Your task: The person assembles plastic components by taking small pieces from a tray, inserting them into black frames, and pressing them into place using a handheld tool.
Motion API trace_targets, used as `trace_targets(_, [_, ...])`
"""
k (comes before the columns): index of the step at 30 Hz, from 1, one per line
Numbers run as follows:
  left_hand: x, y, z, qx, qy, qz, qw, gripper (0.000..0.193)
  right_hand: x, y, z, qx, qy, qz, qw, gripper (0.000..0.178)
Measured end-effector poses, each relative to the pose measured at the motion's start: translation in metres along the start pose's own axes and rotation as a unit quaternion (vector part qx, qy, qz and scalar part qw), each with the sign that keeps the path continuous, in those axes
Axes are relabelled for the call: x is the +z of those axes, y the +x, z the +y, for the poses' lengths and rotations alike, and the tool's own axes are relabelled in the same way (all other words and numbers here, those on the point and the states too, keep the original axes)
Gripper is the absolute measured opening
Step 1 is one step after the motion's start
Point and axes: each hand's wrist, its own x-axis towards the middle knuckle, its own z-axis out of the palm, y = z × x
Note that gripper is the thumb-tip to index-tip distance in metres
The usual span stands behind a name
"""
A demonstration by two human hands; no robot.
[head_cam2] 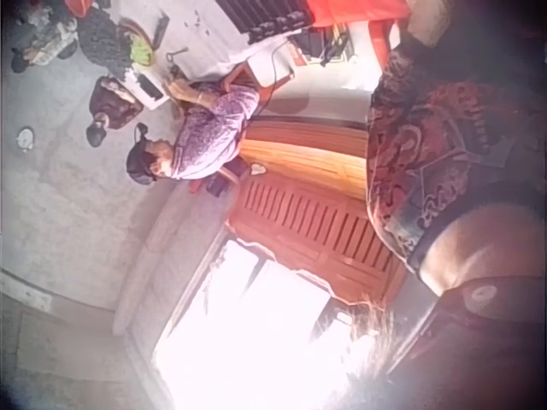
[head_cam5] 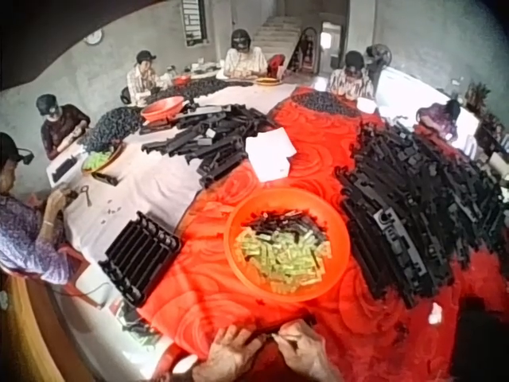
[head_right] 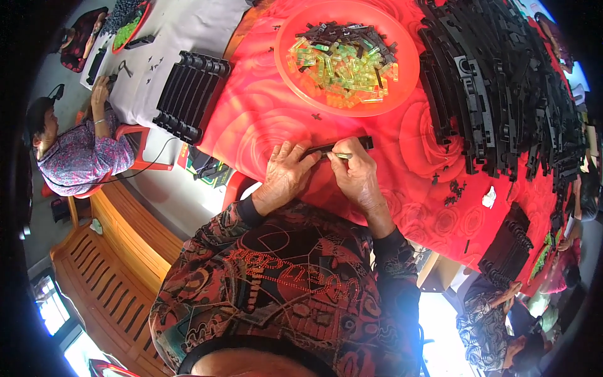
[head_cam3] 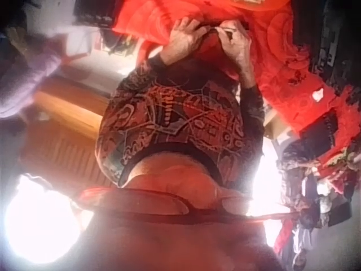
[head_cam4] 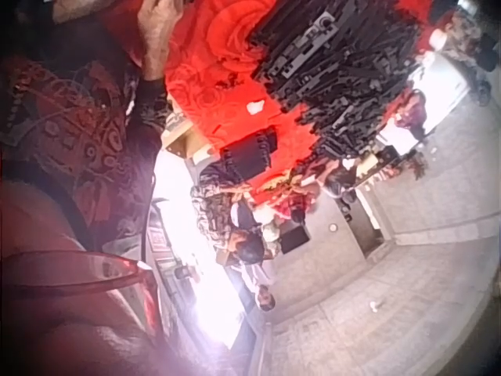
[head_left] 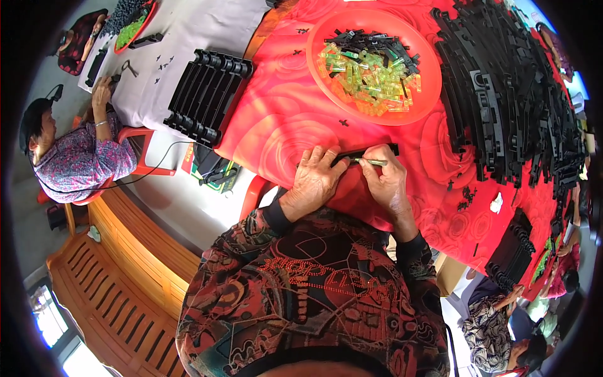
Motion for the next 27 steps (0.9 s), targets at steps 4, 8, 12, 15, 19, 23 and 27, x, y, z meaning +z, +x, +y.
trace_targets(4, [0.0,-0.004,-0.005,0.006,-0.033,0.009,0.999,0.03,-0.001,-0.001,0.002,0.038,0.025,-0.007,0.999,0.013])
trace_targets(8, [-0.015,-0.008,-0.007,0.024,0.017,-0.012,1.0,0.028,-0.005,0.0,0.002,0.077,0.06,0.004,0.995,0.012])
trace_targets(12, [-0.014,-0.002,-0.016,0.025,-0.034,-0.039,0.998,0.025,0.0,0.003,-0.006,0.043,0.031,-0.015,0.998,0.012])
trace_targets(15, [-0.014,0.001,-0.017,0.029,-0.031,-0.047,0.998,0.023,0.006,0.003,-0.006,0.019,0.008,-0.013,1.0,0.013])
trace_targets(19, [-0.016,0.003,-0.017,0.034,-0.046,-0.068,0.996,0.023,0.007,0.004,-0.008,0.004,-0.009,-0.015,1.0,0.013])
trace_targets(23, [-0.019,0.005,-0.016,0.048,-0.021,-0.063,0.997,0.02,0.011,0.005,-0.007,-0.016,-0.004,-0.024,1.0,0.013])
trace_targets(27, [-0.019,0.01,-0.016,0.081,-0.014,-0.071,0.994,0.024,0.012,0.006,-0.012,-0.049,-0.031,-0.04,0.998,0.015])
